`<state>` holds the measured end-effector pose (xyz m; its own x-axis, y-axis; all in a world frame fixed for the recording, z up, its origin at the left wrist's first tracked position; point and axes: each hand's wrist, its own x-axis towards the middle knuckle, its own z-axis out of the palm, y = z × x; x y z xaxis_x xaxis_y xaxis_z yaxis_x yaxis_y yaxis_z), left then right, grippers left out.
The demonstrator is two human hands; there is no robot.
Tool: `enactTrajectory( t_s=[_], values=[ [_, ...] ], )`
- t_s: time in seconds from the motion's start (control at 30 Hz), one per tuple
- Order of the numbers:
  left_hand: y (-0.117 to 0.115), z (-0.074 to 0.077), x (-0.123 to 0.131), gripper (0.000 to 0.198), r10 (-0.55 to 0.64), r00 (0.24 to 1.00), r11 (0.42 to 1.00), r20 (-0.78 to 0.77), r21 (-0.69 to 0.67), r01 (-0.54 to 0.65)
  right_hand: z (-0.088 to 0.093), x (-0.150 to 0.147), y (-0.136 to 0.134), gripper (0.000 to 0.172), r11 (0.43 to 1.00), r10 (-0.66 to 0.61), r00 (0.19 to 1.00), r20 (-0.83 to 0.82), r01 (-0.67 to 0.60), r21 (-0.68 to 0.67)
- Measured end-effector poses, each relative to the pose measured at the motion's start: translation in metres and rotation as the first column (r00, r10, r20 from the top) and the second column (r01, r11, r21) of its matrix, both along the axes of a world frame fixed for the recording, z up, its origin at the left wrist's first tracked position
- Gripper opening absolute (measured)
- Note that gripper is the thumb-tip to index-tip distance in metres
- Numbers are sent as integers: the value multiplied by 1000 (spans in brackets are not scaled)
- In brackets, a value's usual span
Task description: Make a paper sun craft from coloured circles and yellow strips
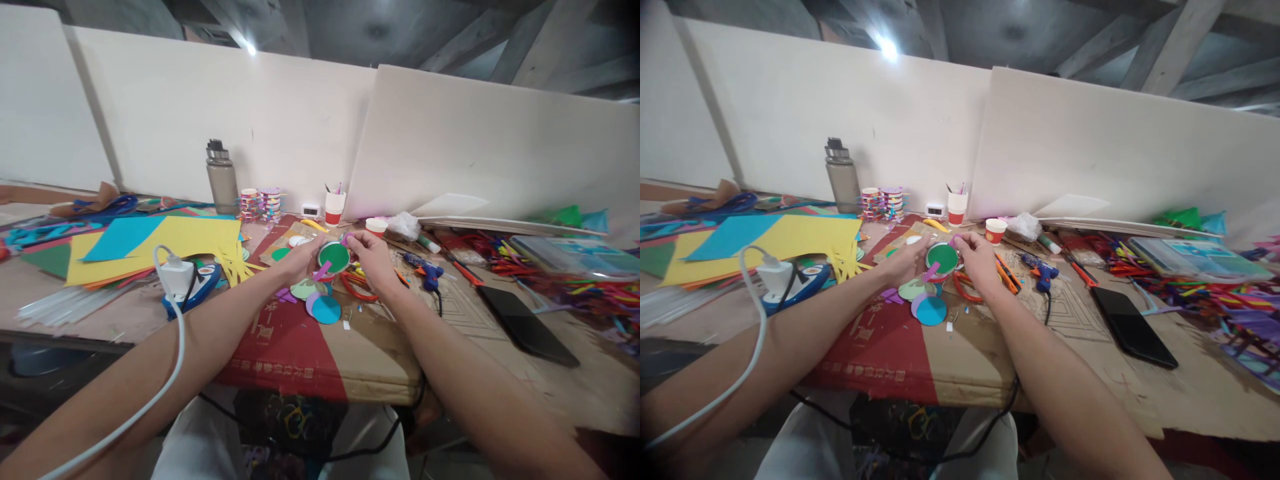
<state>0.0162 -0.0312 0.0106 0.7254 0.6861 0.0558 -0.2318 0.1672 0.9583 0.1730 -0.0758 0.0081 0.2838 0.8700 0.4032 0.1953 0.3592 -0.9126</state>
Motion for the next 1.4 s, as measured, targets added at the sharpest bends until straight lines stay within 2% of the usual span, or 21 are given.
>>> enactTrajectory(
  t_s=[0.1, 0.2, 0.3, 0.47, 0.67, 0.9, 1.0, 1.1, 1.17, 1.3, 1.4],
  values=[
    [-2, 2, 0, 43, 11, 1000, 994, -5, -105, -11, 1, 0, -1, 24, 999, 47, 999, -4, -47, 27],
    [-1, 3, 0, 38, 38, 999, 988, -25, -146, -41, 3, -1, -4, 23, 995, 99, 994, -35, -98, 27],
    [-1, 3, 0, 37, 73, 997, 988, -17, -134, -74, 7, -2, -7, 20, 994, 110, 994, -6, -110, 18],
    [1, 2, 1, 32, 95, 995, 992, 7, -80, -94, 11, -2, -9, 15, 999, 32, 991, 133, -37, 37],
    [3, -1, 0, 31, 142, 990, 989, -4, -46, -142, 13, -2, -11, 14, 999, -17, 986, 166, 9, 49],
    [5, 6, -3, 27, 263, 961, 959, -87, -87, -271, 15, -1, -14, 16, 995, 87, 971, 223, -94, 19],
    [7, 7, -4, 32, 260, 964, 957, -64, -118, -266, 14, -2, -15, 15, 994, 87, 960, 265, -101, 38],
    [9, 5, -5, 35, 205, 978, 966, -39, -155, -209, 13, -2, -14, 14, 995, 61, 964, 260, -80, 63],
    [11, 3, -4, 35, 215, 977, 962, -12, -172, -214, 12, -1, -12, 13, 997, 30, 969, 243, -47, 65],
    [18, 3, -4, 37, 323, 946, 925, -25, -203, -321, 11, 7, -6, 14, 996, -46, 982, 185, 31, 82],
    [24, 5, -6, 43, 401, 914, 893, -58, -199, -404, 10, 18, -1, 14, 979, -176, 970, 168, 155, 130]
  ],
)
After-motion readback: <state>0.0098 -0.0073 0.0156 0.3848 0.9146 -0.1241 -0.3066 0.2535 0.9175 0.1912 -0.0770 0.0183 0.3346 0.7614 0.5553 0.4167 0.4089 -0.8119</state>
